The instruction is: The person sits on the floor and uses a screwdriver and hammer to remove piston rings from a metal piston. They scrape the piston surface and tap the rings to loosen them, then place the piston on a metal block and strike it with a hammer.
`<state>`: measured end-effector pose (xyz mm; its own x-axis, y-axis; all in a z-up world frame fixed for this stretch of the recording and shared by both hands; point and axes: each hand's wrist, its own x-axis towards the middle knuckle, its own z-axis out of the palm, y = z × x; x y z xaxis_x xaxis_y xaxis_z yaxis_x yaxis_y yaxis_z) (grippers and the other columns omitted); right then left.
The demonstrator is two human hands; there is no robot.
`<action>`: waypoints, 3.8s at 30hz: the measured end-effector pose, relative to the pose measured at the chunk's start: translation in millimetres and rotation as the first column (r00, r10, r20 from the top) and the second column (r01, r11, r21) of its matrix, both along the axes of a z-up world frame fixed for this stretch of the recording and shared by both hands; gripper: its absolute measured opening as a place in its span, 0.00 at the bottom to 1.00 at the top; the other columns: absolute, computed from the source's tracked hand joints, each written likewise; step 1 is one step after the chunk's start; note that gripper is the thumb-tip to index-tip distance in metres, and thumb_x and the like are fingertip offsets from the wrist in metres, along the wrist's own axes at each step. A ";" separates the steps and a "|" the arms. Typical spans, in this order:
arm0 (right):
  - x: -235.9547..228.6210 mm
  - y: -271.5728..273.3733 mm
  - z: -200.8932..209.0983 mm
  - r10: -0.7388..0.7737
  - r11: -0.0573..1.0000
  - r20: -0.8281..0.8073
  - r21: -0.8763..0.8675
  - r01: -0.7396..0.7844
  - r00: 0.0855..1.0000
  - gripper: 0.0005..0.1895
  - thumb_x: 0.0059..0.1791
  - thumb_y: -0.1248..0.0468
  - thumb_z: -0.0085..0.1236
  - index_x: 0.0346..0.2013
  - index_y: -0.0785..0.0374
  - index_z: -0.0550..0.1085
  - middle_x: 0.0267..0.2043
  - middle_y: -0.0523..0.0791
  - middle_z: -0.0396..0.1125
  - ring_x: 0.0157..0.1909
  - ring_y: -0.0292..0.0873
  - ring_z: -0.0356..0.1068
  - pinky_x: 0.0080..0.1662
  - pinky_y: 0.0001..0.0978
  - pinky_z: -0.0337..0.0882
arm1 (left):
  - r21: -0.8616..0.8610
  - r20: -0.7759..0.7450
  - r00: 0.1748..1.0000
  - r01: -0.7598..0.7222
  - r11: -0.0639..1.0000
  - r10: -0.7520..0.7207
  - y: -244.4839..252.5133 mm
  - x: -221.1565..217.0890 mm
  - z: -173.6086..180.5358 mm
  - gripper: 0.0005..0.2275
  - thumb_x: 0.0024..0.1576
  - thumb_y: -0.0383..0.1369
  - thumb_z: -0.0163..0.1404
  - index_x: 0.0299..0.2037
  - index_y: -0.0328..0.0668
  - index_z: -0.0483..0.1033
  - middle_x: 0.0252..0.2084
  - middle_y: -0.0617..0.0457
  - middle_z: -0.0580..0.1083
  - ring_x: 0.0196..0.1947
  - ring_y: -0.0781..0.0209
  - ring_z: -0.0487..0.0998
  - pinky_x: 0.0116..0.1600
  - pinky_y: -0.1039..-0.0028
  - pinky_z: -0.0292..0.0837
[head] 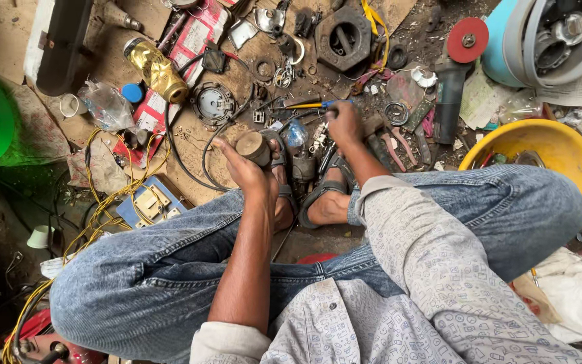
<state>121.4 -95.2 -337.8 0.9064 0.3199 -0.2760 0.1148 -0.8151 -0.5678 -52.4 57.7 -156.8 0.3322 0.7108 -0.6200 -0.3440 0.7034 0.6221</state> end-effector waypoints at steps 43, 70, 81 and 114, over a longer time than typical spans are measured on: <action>-22.4 -63.9 367.2 0.674 0.654 0.179 0.305 -0.692 0.717 0.20 0.42 0.71 0.65 0.48 0.63 0.77 0.45 0.47 0.76 0.41 0.42 0.78 0.42 0.31 0.77 | 0.035 0.261 0.854 0.457 0.889 -0.450 16.0 -25.5 150.3 0.33 0.61 0.61 0.35 0.56 0.34 0.69 0.40 0.47 0.75 0.39 0.57 0.80 0.44 0.65 0.82; -19.3 -64.2 381.5 0.667 0.670 0.195 0.267 -0.693 0.719 0.25 0.40 0.73 0.66 0.52 0.58 0.78 0.39 0.45 0.75 0.35 0.38 0.77 0.35 0.29 0.77 | 0.539 -0.669 0.584 0.807 0.240 -0.461 24.1 -25.5 189.2 0.25 0.47 0.37 0.68 0.49 0.36 0.70 0.44 0.47 0.77 0.44 0.57 0.83 0.49 0.68 0.80; -18.2 -65.9 380.1 0.674 0.680 0.172 0.234 -0.695 0.718 0.26 0.39 0.72 0.66 0.52 0.57 0.78 0.37 0.44 0.75 0.33 0.37 0.76 0.33 0.29 0.76 | 0.613 -0.719 0.615 0.781 0.122 -0.325 23.1 -25.9 181.5 0.26 0.46 0.32 0.69 0.50 0.36 0.68 0.44 0.45 0.75 0.44 0.52 0.82 0.48 0.65 0.78; -20.0 -72.3 360.7 0.768 0.557 0.100 0.383 -0.737 0.633 0.29 0.40 0.73 0.63 0.56 0.58 0.75 0.37 0.45 0.75 0.34 0.40 0.78 0.35 0.32 0.77 | 0.294 0.227 0.843 0.417 0.860 -0.487 6.4 -31.0 153.7 0.26 0.73 0.54 0.33 0.52 0.35 0.70 0.44 0.44 0.74 0.36 0.61 0.77 0.29 0.80 0.71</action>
<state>101.4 -167.5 22.8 0.2722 0.9614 -0.0397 0.5377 -0.1862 -0.8223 -83.4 64.1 -3.2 0.7865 0.5443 -0.2916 -0.2070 0.6773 0.7059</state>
